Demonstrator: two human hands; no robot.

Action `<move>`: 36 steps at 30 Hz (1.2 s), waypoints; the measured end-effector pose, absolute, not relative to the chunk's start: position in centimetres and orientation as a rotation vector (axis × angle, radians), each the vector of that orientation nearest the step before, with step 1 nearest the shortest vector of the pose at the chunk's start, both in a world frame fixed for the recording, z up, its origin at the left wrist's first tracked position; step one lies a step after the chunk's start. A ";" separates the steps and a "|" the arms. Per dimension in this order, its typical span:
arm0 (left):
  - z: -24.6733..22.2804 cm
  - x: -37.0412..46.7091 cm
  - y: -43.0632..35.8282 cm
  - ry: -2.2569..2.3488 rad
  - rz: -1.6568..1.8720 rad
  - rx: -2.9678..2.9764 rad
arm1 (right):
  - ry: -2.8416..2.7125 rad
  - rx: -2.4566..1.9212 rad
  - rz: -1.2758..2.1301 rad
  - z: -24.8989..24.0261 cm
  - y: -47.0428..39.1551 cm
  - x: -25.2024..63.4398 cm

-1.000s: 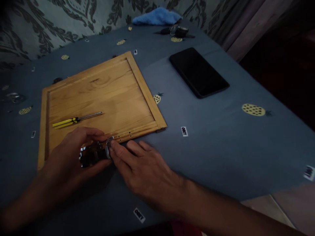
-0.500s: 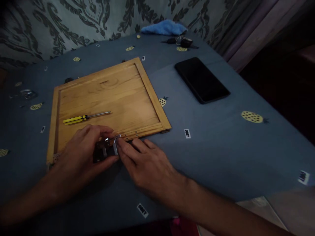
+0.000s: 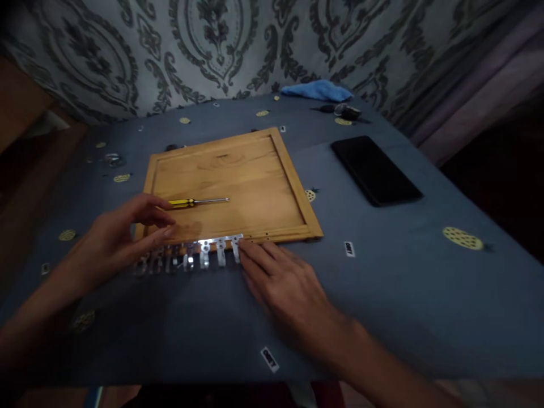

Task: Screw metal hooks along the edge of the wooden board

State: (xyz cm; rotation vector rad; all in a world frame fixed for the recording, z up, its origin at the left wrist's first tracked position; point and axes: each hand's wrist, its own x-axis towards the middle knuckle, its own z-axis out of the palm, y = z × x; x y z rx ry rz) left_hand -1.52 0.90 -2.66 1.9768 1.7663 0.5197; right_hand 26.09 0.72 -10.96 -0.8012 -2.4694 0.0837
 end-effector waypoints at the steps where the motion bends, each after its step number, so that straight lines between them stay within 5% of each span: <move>1: -2.9 -2.1 0.8 1.767 0.550 1.937 | -2.441 -0.795 0.065 -11.1 0.8 26.0; 8: -4.7 -6.5 0.5 1.886 0.753 1.702 | -2.358 -0.764 -0.100 -11.7 1.2 25.8; 36: -6.1 -7.2 0.6 2.034 0.923 1.430 | -2.406 -0.820 0.092 -10.8 0.9 25.4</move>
